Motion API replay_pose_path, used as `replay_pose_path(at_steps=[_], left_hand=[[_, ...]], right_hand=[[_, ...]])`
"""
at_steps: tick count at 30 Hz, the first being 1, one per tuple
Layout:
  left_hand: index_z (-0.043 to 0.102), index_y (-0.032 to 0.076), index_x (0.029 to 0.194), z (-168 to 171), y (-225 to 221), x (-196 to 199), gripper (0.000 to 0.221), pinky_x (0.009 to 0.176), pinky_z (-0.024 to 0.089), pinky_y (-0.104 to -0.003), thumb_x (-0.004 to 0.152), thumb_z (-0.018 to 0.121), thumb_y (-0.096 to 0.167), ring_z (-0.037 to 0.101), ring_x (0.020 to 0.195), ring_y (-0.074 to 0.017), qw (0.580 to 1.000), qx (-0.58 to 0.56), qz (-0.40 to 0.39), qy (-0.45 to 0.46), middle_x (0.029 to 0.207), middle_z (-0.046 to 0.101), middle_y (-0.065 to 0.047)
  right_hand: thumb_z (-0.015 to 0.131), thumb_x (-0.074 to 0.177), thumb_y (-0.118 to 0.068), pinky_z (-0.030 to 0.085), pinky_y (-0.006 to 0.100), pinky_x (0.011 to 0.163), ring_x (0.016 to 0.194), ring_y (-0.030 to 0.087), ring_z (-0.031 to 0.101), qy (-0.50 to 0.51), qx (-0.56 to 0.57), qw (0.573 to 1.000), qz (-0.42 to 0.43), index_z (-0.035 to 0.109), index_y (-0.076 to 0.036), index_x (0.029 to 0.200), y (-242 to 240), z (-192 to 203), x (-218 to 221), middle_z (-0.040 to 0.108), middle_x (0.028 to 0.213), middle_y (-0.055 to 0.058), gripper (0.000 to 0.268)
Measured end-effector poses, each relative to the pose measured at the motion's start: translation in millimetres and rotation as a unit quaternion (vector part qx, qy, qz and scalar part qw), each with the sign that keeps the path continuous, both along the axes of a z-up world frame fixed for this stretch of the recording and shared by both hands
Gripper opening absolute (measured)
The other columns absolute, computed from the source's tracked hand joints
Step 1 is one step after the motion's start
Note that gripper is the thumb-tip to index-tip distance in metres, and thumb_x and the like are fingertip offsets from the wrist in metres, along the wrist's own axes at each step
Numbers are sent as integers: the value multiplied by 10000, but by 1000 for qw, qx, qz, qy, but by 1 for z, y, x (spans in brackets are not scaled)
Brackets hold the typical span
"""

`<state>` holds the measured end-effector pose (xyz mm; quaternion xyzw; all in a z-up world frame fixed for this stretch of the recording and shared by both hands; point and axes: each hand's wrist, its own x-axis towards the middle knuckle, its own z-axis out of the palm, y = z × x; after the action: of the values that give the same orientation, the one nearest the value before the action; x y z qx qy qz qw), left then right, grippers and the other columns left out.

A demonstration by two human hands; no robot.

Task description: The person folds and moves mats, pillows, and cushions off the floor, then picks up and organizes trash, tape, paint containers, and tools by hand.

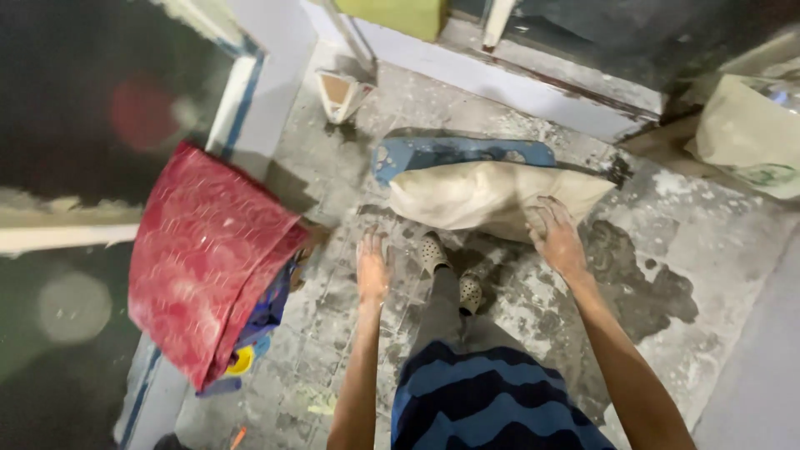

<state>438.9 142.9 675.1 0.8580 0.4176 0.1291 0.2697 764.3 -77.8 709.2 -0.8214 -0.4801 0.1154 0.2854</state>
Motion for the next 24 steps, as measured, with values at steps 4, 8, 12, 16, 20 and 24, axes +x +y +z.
replay_pose_path(at_steps=[4, 8, 12, 16, 20, 24], left_hand=[[490, 26, 1419, -40, 27, 45, 517, 1124, 384, -522, 958, 650, 197, 477, 1334, -444, 999, -38, -22, 3, 1471, 500, -219], [438, 40, 1478, -96, 44, 80, 631, 1192, 345, -528, 924, 676, 226, 438, 1416, -425, 998, 27, -61, 5, 1497, 481, -231], [403, 52, 1514, -147, 54, 105, 730, 1191, 297, -559, 891, 704, 287, 370, 1451, -416, 992, -15, -88, 89, 1555, 424, -223], [368, 61, 1536, -213, 62, 134, 790, 1234, 245, -552, 910, 706, 406, 279, 1510, -412, 984, -39, -101, 145, 1587, 360, -213], [299, 31, 1575, -292, 63, 161, 919, 1252, 196, -558, 887, 718, 474, 210, 1550, -406, 973, -5, -137, 183, 1620, 310, -221], [246, 63, 1612, -357, 63, 194, 1036, 1262, 180, -552, 827, 779, 479, 186, 1558, -403, 955, -14, -152, 255, 1665, 232, -217]], right_hand=[[700, 860, -138, 386, 503, 1146, 1393, 405, 450, -8, -45, 997, -60, 557, -84, 1397, -6, -13, 27, 511, 1467, 185, 559], [713, 899, -248, 360, 526, 1137, 1386, 407, 436, 5, -130, 981, -143, 525, -99, 1443, -23, -45, 64, 493, 1489, 176, 594], [733, 885, -295, 355, 520, 1179, 1354, 400, 476, -44, -183, 969, -163, 539, -100, 1437, -37, -89, 98, 541, 1409, 186, 617], [763, 867, -351, 355, 542, 1174, 1316, 388, 500, -51, -207, 965, -153, 531, -65, 1433, -34, -157, 137, 566, 1374, 196, 675], [781, 840, -363, 362, 541, 1188, 1376, 416, 472, -83, -163, 980, -80, 493, -22, 1458, -28, -251, 174, 538, 1443, 216, 762], [842, 786, -395, 368, 556, 1131, 1352, 370, 496, -70, -266, 961, -42, 469, -37, 1467, -27, -346, 207, 517, 1448, 200, 855]])
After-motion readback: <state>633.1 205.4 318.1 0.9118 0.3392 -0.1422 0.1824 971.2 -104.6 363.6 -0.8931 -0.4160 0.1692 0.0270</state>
